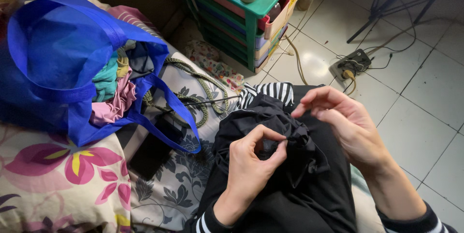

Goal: The person sits on the floor beside a bed hand-sewing a black garment with a needle and thread, pulling stitches through the fabric. They use orange-handled scissors to cut the thread and continue stitching and adjusting the fabric.

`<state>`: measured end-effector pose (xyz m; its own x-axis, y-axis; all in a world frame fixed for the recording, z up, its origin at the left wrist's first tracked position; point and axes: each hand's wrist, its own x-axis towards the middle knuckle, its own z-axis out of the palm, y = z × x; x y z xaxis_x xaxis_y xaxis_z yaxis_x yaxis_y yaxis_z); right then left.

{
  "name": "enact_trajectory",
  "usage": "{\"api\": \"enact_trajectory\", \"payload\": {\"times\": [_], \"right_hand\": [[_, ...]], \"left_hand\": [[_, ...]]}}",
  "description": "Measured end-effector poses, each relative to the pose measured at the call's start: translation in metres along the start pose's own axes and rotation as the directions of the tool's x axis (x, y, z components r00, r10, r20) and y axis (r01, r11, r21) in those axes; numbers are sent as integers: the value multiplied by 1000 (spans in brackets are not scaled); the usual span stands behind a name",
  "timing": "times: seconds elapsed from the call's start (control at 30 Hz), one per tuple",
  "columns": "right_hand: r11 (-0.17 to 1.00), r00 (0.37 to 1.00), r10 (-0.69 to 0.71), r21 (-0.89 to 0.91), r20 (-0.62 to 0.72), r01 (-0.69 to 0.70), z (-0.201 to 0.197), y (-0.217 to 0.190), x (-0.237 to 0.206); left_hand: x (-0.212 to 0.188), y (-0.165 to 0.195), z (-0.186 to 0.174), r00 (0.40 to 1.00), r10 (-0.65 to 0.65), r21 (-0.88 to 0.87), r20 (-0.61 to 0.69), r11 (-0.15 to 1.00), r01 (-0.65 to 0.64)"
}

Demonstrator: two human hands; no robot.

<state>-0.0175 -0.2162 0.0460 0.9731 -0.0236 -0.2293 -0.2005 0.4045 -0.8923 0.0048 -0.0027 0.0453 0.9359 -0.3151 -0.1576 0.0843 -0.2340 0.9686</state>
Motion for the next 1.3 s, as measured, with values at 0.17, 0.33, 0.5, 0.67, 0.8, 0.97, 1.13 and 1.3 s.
{"api": "enact_trajectory", "payload": {"times": [0.17,0.33,0.5,0.67,0.8,0.97,1.13,1.3], "right_hand": [[985,996,-77,155,36,71,-3,17,12],[942,1000,-26,334,-7,27,-2,32,23],[908,984,-97,418,147,28,5,25,22],[973,977,-47,229,207,-2,13,16,11],[997,992,50,-59,114,-44,17,14,-3],[975,991,132,-182,0,-130,14,10,-11],[975,987,161,-150,-25,-163,12,10,-10],[957,991,133,-262,8,-126,14,8,-9]], "left_hand": [[1,0,0,999,-29,-18,36,999,29],[0,1,-1,998,-47,4,35,999,47],[1,2,-1,999,-37,-17,24,999,37],[-1,1,-1,1000,27,6,-12,1000,-27],[-2,0,-1,988,153,61,-7,986,-153],[-2,-2,-5,930,358,64,79,930,-363],[-1,-3,-7,916,371,25,150,925,-379],[-1,-4,-8,949,256,36,184,963,-267]]}}
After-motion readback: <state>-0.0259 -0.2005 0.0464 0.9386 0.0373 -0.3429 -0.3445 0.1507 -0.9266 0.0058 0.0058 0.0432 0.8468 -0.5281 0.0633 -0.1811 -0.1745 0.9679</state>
